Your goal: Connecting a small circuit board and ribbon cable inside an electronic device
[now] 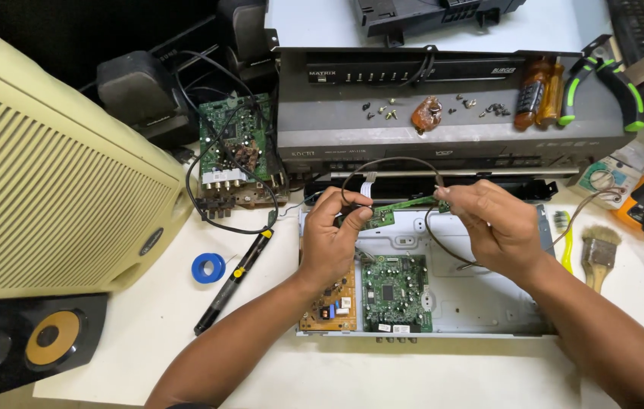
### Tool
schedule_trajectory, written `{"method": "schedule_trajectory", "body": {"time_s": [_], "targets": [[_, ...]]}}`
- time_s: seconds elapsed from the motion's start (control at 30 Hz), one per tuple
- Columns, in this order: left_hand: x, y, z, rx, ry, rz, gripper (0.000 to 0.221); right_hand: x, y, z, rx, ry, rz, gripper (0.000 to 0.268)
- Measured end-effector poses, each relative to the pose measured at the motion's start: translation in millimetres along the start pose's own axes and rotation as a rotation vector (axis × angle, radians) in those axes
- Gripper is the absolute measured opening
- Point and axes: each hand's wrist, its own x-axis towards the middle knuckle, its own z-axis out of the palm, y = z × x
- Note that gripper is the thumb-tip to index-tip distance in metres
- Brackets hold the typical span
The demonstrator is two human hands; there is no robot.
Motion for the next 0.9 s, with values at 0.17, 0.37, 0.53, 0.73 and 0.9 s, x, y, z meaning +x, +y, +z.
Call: {"method": "schedule_trajectory", "body": {"time_s": [0.17, 0.37, 0.53, 0.73, 0.9], "targets": [[0.7, 1.7, -1.0, 0.023, 0.007, 0.006, 0.010, 3.6, 5.7, -14.8, 0.043, -0.011, 0.047, 0.023], [-1.7, 2.8, -1.2, 0.031, 0.021, 0.011, 0.011, -7.6, 11.8, -12.3, -0.018, 0.061, 0.041, 0.017], [-1.9, 1.5, -2.4, 0.013, 0.055, -0.001, 0.011, -6.2, 15.1, -12.1, -0.073, 0.116, 0.018, 0.020], [-4.2, 8.5, 5.0, -0.141, 0.117, -0.114, 0.012, -16.2, 20.2, -10.2, 0.093, 0.073, 0.238, 0.031], [-4.0, 9.3, 5.7, -0.176, 0.136, -0.206, 0.012, -24.8, 24.0, -5.4, 0.420, 0.153, 0.473, 0.041]]}}
